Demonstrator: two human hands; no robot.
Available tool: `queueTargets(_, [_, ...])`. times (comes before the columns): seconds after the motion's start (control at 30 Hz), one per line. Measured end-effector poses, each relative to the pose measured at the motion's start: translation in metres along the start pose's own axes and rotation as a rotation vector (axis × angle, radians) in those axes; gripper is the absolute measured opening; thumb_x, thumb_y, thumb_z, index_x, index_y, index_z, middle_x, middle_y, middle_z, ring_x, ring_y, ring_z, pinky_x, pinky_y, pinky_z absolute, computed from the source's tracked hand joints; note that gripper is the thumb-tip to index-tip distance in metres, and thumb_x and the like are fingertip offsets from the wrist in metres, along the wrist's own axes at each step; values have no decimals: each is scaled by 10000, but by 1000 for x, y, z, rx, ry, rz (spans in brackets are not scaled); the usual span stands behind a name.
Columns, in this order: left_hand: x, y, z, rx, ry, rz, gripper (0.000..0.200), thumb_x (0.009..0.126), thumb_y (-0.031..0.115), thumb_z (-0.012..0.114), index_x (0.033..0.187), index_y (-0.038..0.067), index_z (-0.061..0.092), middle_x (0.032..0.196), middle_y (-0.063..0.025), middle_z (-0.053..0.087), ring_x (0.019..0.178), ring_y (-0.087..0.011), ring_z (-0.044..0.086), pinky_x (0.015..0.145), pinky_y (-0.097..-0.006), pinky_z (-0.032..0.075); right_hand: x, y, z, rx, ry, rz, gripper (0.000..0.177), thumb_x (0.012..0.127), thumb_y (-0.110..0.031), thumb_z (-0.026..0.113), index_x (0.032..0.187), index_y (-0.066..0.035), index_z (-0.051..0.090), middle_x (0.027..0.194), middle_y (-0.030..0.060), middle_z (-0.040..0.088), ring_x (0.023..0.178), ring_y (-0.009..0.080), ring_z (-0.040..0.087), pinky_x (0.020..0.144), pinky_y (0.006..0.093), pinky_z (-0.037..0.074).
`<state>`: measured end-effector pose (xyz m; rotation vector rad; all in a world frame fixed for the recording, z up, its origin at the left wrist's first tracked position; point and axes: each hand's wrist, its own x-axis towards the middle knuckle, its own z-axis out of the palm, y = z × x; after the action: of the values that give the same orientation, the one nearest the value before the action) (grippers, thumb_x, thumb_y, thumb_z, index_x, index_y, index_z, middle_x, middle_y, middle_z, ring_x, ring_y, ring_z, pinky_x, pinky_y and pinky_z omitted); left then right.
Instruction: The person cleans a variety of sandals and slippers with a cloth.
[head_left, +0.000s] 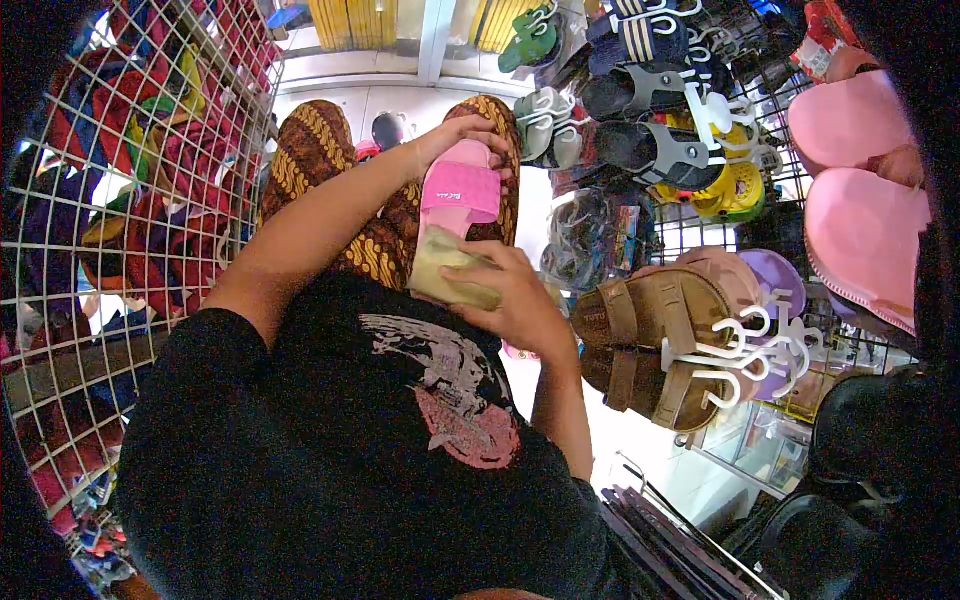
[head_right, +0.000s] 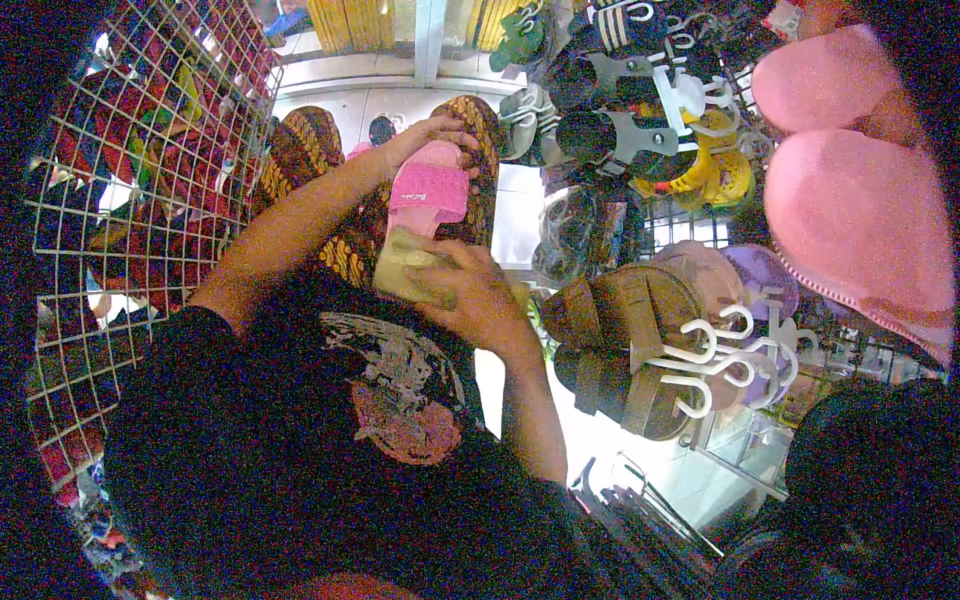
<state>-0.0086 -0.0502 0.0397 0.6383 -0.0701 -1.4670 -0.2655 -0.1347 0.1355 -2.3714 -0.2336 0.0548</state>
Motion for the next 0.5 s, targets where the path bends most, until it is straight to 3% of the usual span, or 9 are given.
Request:
queueTargets(0.07, [-3,1,5,14,0,-9,392,944,375,547,1061,8,617,821,-145,670,1003,-357,669,878,-456,548,1,14,-1,-53,9,-39,379,767,-225,780,1128,-126,717,1303,127,559,1171,332,525,1023,417,415])
queueTargets(0.17, [-4,2,10,64,-3,-1,391,939,381,553,1061,15,614,818,-143,669,1002,-351,669,880,-454,546,13,0,13,-108,237,64,374,761,-207,783,1118,-117,717,1297,134,560,1166,333,528,1020,417,416])
queueTargets(0.33, [-4,2,6,60,7,-14,383,938,376,556,1059,18,611,818,-141,666,991,-348,670,866,-447,546,2,-8,6,57,14,-58,400,755,-186,789,1137,-102,707,1289,141,560,1177,328,542,1024,395,421])
queueTargets(0.43, [3,0,-1,43,-59,13,412,943,400,547,1074,13,604,822,-144,664,991,-352,669,863,-445,545,-2,-2,-4,159,-29,94,394,764,-182,780,1144,-108,707,1288,139,564,1152,333,568,1004,403,440])
queueTargets(0.5, [5,1,-4,55,-49,13,455,940,438,546,1084,10,599,825,-146,663,988,-353,669,868,-452,543,7,-4,3,39,121,74,388,781,-196,767,1155,-111,704,1291,136,565,1139,334,579,995,403,450])
